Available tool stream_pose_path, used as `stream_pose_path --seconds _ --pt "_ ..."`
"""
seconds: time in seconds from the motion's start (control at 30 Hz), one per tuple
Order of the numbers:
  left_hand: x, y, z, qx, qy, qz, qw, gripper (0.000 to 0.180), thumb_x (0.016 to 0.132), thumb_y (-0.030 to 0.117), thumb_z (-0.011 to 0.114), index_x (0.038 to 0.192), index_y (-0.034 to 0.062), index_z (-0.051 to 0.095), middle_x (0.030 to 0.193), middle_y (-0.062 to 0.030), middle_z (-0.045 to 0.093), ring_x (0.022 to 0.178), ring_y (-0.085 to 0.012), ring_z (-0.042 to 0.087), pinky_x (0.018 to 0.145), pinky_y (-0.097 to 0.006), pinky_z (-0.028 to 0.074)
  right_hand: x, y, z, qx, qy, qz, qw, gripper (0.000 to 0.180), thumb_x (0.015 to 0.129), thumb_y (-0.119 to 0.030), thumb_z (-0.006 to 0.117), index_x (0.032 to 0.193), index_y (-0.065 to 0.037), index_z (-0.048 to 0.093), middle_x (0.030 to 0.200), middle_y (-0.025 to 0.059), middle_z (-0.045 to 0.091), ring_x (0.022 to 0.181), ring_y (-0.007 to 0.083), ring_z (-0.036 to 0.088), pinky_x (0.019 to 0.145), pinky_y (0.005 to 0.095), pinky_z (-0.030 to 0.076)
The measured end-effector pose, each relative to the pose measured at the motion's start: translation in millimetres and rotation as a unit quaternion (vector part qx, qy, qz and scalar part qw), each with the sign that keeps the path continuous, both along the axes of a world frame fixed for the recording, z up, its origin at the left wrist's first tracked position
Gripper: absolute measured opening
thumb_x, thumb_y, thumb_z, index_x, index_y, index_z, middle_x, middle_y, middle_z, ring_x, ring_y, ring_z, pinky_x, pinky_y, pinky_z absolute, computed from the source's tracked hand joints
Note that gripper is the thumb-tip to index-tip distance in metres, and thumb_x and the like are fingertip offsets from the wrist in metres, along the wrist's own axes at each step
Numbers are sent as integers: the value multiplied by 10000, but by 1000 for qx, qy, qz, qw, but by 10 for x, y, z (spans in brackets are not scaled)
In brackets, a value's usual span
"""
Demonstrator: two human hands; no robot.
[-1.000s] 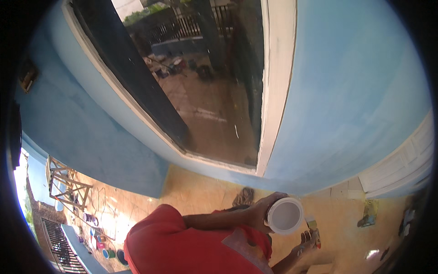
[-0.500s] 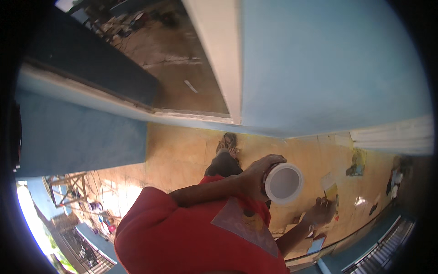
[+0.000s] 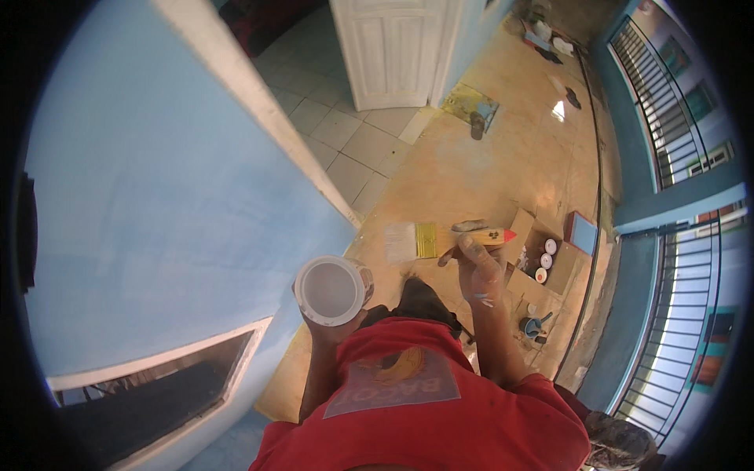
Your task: The person paints the white door frame with a brush, repeatedly dipping the brush into a small paint container held in the other hand. The person works along the vertical and horizontal edges of the door frame, applying white paint to the trim.
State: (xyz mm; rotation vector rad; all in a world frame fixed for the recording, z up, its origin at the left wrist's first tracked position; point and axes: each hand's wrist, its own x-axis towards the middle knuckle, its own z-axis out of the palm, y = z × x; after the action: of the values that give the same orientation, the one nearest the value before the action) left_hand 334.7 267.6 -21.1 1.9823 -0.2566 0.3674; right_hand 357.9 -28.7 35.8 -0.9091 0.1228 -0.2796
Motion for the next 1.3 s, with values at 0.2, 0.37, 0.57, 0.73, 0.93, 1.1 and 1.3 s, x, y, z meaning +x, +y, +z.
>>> stream_pose_path --seconds 0.2,0.37,0.57,0.73,0.93,1.1,1.3 --pt "622 -1072 194 -104 -1 -84 991 1068 683 227 1049 1497 9 393 1362 -158 620 1261 -282 657 1070 -437 526 37 -847 64 -33 -4 -106 994 269 980 -80 723 1215 48 691 1151 172 723 878 277 753 658 416 649" --pt "1033 -1579 1 -117 32 -138 983 1107 650 185 1045 1518 8 380 1423 -165 599 1304 -286 642 1099 -441 525 165 -1303 25 -52 -10 -140 989 241 988 -64 715 1199 52 705 1166 173 723 864 274 756 648 409 648" --pt "1709 -2228 -173 -171 29 -182 968 1068 682 171 1032 1517 -4 390 1408 -179 625 1280 -281 655 1072 -441 537 771 -1614 270 -152 -3 -130 980 254 968 -59 772 1185 59 712 1128 171 750 843 264 767 663 378 641" --pt "2514 -2599 -164 -58 -54 -164 983 1163 639 299 1047 1540 8 372 1452 -182 581 1331 -297 615 1122 -472 494 1773 -1928 893 -495 -133 -22 858 308 865 -26 873 1129 26 724 956 166 774 803 264 784 665 361 610" --pt "3263 -3162 -49 -106 -24 -163 981 1190 642 329 1049 1555 25 350 1482 -184 547 1376 -329 577 1147 -477 470 2790 -2242 1093 -674 -100 103 725 268 870 -114 854 1112 -62 751 861 94 731 722 293 742 588 372 566" --pt "3728 -3524 -41 -103 -16 -159 982 1209 621 341 1065 1554 38 359 1514 -178 519 1410 -328 551 1180 -477 449 3448 -2564 974 -658 -110 141 731 283 851 -138 848 1115 -90 759 888 90 714 719 317 730 627 419 577" --pt "4110 -3986 -10 -122 -23 -69 990 1227 605 336 1079 1556 37 364 1501 -171 549 1429 -311 548 1213 -479 430 4201 -2962 933 -659 -108 228 709 287 869 -193 852 1126 -101 761 901 109 721 754 342 738 649 431 585"
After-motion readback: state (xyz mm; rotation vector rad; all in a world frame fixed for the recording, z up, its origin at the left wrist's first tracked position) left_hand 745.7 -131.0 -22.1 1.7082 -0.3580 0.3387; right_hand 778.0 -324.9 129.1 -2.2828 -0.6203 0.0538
